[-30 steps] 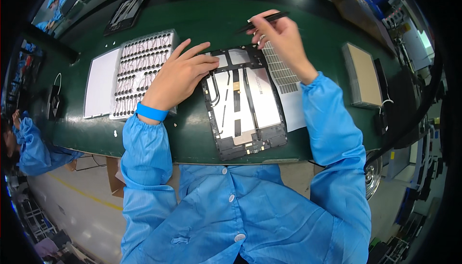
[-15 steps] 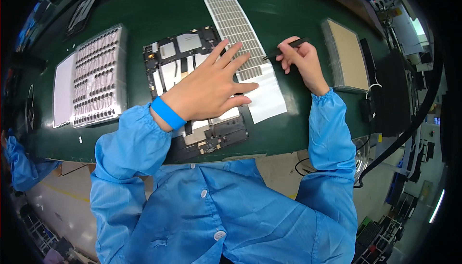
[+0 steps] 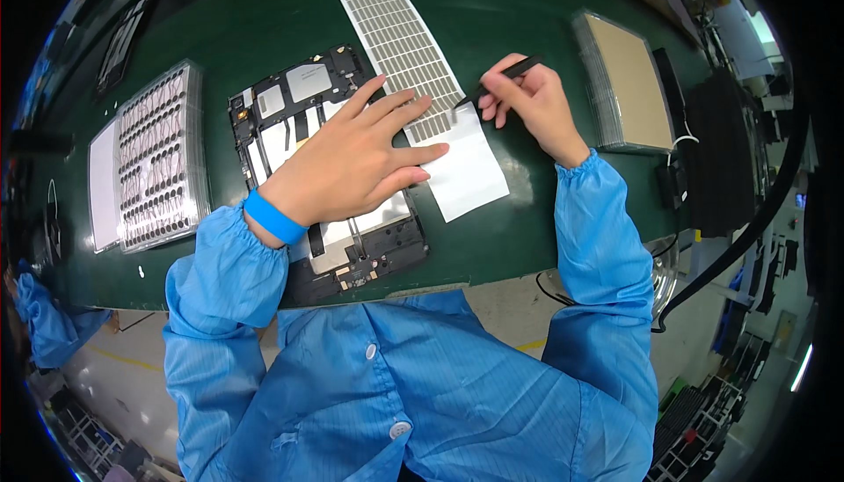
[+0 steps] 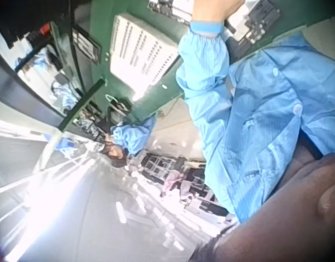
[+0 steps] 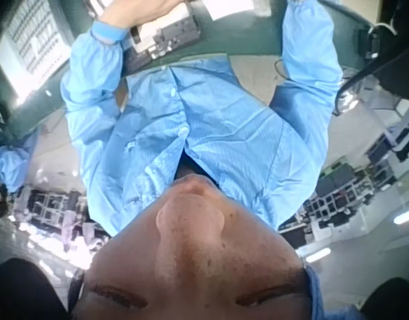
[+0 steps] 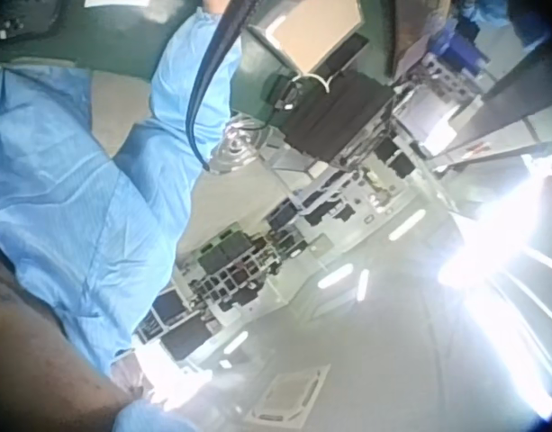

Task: Installing internal components and connecting ribbon cables inside a tablet chassis.

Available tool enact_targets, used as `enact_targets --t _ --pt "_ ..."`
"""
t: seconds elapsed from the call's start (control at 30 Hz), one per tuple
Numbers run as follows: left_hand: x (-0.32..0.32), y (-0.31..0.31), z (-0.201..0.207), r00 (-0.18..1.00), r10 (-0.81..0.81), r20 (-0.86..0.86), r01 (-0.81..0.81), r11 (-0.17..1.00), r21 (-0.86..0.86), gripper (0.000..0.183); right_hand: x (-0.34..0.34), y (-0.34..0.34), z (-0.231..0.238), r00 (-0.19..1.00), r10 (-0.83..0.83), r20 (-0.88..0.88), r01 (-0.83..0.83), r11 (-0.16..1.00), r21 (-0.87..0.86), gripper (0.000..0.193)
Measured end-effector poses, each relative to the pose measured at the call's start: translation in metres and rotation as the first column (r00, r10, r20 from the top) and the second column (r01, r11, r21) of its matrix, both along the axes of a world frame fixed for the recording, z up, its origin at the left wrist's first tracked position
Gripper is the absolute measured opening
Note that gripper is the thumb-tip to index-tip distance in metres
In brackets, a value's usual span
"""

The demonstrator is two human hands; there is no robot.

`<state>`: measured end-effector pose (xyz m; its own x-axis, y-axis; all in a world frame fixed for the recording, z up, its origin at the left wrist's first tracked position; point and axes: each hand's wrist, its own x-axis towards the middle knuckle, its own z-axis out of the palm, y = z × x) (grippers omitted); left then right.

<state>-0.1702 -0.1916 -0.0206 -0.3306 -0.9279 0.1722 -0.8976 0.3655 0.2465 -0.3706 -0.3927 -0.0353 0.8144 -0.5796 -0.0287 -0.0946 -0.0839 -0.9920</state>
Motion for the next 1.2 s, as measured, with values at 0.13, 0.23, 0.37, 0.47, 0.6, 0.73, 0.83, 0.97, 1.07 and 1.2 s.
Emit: enact_targets --t 0.13,0.23,0.37,0.47,0.6,0.73,0.83,0.97,1.07,1.2 --pt "0.005 0.004 0.002 0.998 -0.058 0.039 0.061 0.996 -0.059 0.042 0.005 -0.009 -0.002 0.987 -0.099 0.130 0.085 0.990 0.114 0.024" --pt "0.021 0.010 0.018 0.989 0.024 -0.148 -0.046 0.988 -0.145 0.035 0.032 -0.007 0.007 0.987 -0.108 0.123 0.098 0.992 0.081 0.026" --pt "0.051 0.037 0.021 0.870 0.428 -0.244 -0.472 0.865 -0.169 0.027 0.088 0.013 0.021 0.986 0.026 0.164 -0.026 1.000 0.000 0.031" --pt "0.058 0.039 0.001 0.848 0.470 -0.244 -0.517 0.834 -0.193 0.037 0.131 0.023 0.002 0.980 0.094 0.175 -0.106 0.992 0.066 0.030" --pt "0.061 0.035 -0.003 0.882 0.419 -0.214 -0.458 0.869 -0.187 0.043 0.140 0.020 -0.011 0.987 0.062 0.151 -0.065 0.998 0.014 0.036" --pt "0.059 0.035 0.001 0.884 0.423 -0.198 -0.453 0.880 -0.141 0.040 0.141 0.020 -0.017 0.979 0.062 0.193 -0.060 0.998 -0.014 0.036" --pt "0.059 0.035 0.004 0.881 0.428 -0.203 -0.455 0.883 -0.112 0.038 0.143 0.019 -0.016 0.980 0.092 0.177 -0.087 0.996 -0.035 0.036" --pt "0.059 0.035 0.002 0.892 0.414 -0.180 -0.439 0.889 -0.132 0.035 0.144 0.020 -0.018 0.977 0.112 0.180 -0.105 0.993 -0.048 0.035" --pt "0.058 0.035 0.002 0.901 0.413 -0.135 -0.429 0.894 -0.129 0.033 0.142 0.019 -0.019 0.977 0.119 0.178 -0.109 0.992 -0.070 0.036" --pt "0.057 0.035 -0.001 0.906 0.410 -0.107 -0.423 0.892 -0.162 0.031 0.140 0.024 -0.018 0.979 0.100 0.180 -0.088 0.993 -0.074 0.034"
